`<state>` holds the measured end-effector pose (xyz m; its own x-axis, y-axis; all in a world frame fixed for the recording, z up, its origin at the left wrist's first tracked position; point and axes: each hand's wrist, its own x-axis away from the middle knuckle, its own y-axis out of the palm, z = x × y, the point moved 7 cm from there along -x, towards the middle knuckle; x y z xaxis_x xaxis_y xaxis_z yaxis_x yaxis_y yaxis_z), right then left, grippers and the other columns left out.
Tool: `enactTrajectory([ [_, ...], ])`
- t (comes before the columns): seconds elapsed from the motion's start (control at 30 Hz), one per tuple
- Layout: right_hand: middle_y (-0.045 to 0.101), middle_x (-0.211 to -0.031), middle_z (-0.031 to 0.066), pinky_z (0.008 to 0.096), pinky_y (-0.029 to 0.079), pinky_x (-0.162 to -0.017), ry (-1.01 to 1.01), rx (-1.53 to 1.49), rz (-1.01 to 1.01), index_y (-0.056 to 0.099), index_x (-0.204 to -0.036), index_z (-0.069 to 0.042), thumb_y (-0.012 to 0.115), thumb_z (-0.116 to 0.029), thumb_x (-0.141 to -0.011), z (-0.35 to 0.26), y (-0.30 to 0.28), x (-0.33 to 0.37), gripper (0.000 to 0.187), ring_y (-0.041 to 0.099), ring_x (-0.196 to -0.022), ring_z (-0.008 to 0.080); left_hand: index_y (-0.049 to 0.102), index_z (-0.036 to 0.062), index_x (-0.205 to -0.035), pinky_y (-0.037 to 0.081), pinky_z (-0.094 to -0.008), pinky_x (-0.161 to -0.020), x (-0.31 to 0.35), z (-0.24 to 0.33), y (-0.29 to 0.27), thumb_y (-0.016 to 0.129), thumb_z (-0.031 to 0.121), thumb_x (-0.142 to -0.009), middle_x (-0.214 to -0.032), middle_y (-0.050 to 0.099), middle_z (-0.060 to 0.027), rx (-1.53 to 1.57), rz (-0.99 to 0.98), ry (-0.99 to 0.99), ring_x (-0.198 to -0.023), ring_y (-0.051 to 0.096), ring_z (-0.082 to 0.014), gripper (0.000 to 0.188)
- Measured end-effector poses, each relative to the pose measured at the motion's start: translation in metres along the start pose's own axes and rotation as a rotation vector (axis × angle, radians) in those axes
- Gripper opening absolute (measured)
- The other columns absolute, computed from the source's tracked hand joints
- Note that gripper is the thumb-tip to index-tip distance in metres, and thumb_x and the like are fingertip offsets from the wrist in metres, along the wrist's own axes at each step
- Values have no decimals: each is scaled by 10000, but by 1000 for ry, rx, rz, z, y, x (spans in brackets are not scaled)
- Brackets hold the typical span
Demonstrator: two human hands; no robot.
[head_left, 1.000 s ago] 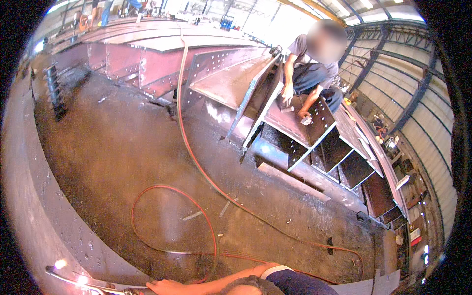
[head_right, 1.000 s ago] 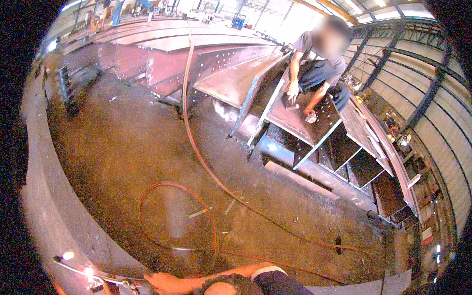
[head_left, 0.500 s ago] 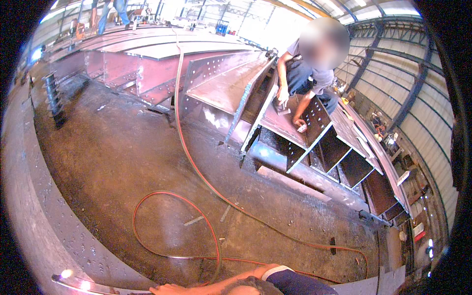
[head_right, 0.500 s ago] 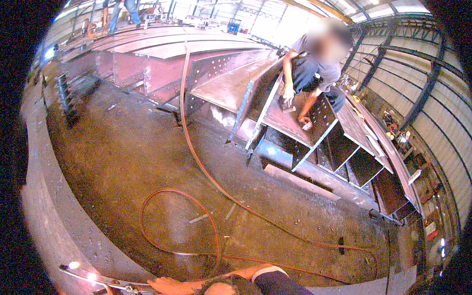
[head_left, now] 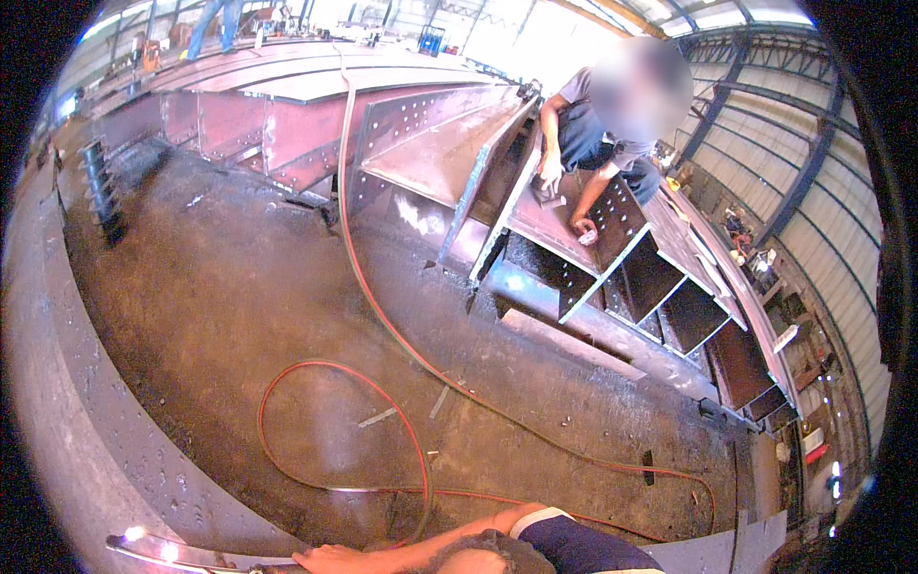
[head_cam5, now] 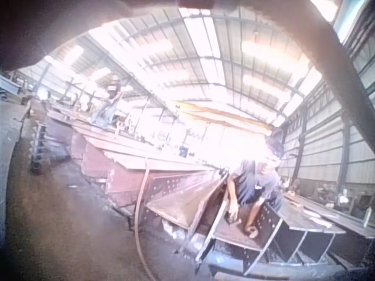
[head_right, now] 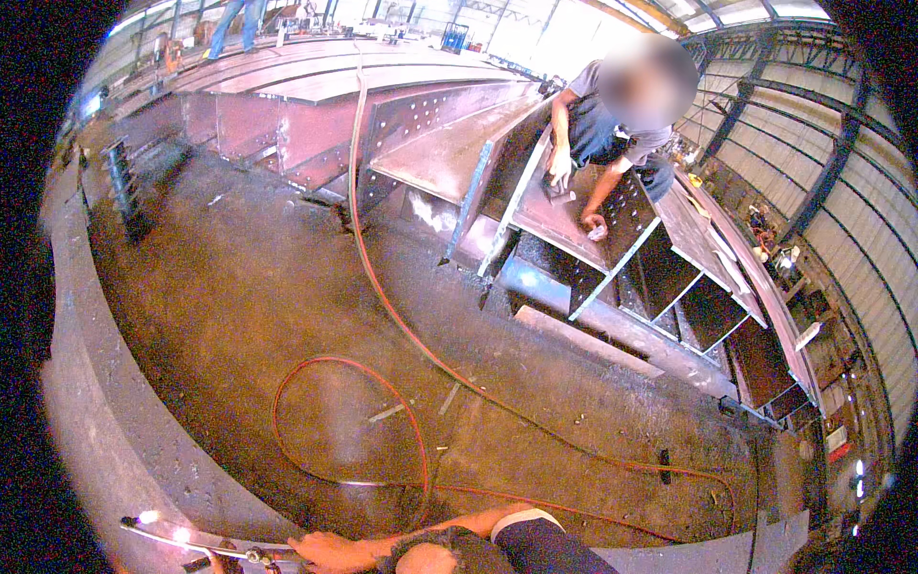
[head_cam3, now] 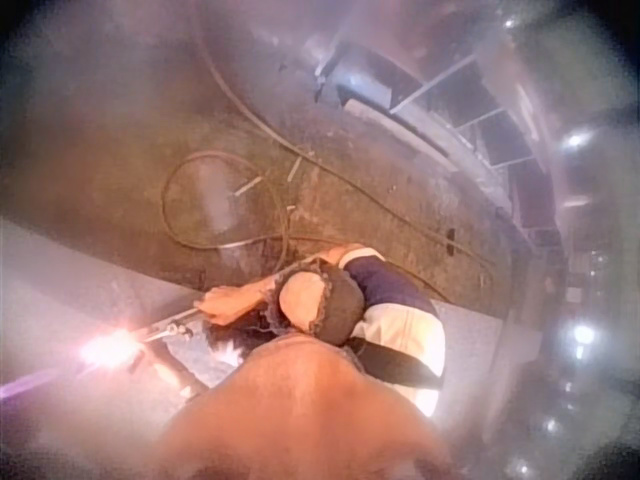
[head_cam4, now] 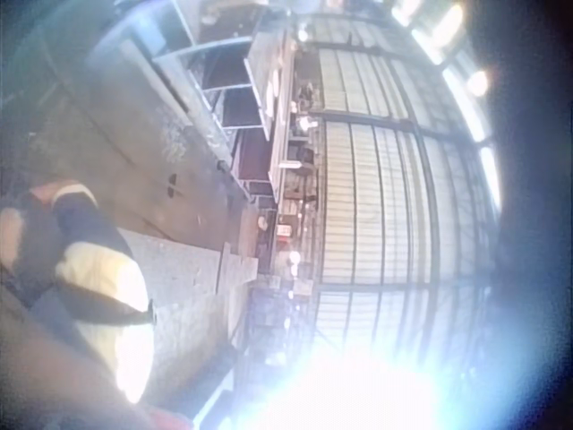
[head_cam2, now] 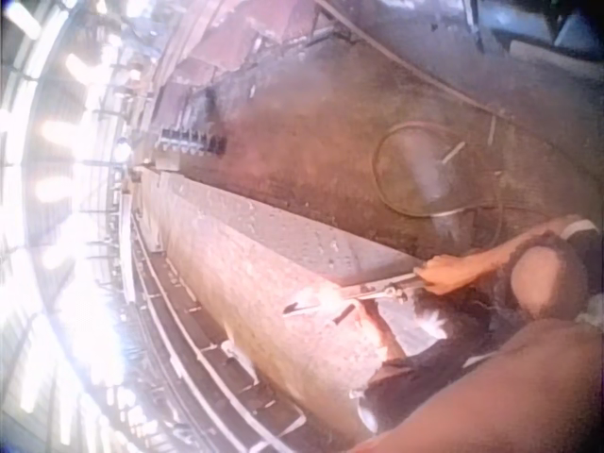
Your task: The person uses a handheld cutting torch to cut a long metal plate on the floor. They move the torch along the plate, creating sparks and cutting through the metal. The person adjusts their position and the torch angle as they progress along the cut.
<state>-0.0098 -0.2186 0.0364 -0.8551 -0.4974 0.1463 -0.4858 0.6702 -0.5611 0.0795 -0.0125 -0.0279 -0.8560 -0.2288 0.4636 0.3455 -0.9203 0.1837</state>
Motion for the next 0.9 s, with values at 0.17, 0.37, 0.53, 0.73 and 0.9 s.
enactTrajectory([
  [0.17,609,-754,271,536,457,-594,-41,-17,24,568,-1031,28,563,-261,-865,-3,3,-9,333,603,-706,456,427,-44,-1379,332,-381,-1095,3,7,-8,452,324,-1006,-1382,495,-159,-2,18,21,-1275,464,-245,525],
  [0.37,607,-793,284,527,456,-619,-45,-45,22,561,-1056,36,566,-282,-868,4,7,6,369,599,-746,459,439,-46,-1368,348,-378,-1086,18,-3,1,457,315,-1004,-1370,507,-155,-20,-2,-16,-1259,482,-238,514],
  [0.53,626,-911,291,509,496,-703,-84,-55,27,527,-1183,44,613,-241,-832,12,5,3,460,621,-824,450,449,-49,-1359,361,-375,-1078,23,0,-15,461,308,-1002,-1361,518,-152,-22,35,38,-1245,497,-233,505],
  [0.73,642,-839,247,517,527,-688,-17,-189,-52,574,-1009,-26,632,-138,-778,5,3,-25,263,632,-783,460,462,-51,-1349,376,-372,-1069,79,28,-46,466,299,-1001,-1349,530,-148,-13,-19,166,-1229,514,-226,494],
  [0.9,693,-869,208,406,531,-738,179,-82,33,649,-976,0,680,-176,-797,-8,-31,-10,253,694,-826,316,753,12,-930,475,-296,-721,95,75,18,656,352,-911,-757,691,-31,-437,1,183,-732,581,-107,353],
])
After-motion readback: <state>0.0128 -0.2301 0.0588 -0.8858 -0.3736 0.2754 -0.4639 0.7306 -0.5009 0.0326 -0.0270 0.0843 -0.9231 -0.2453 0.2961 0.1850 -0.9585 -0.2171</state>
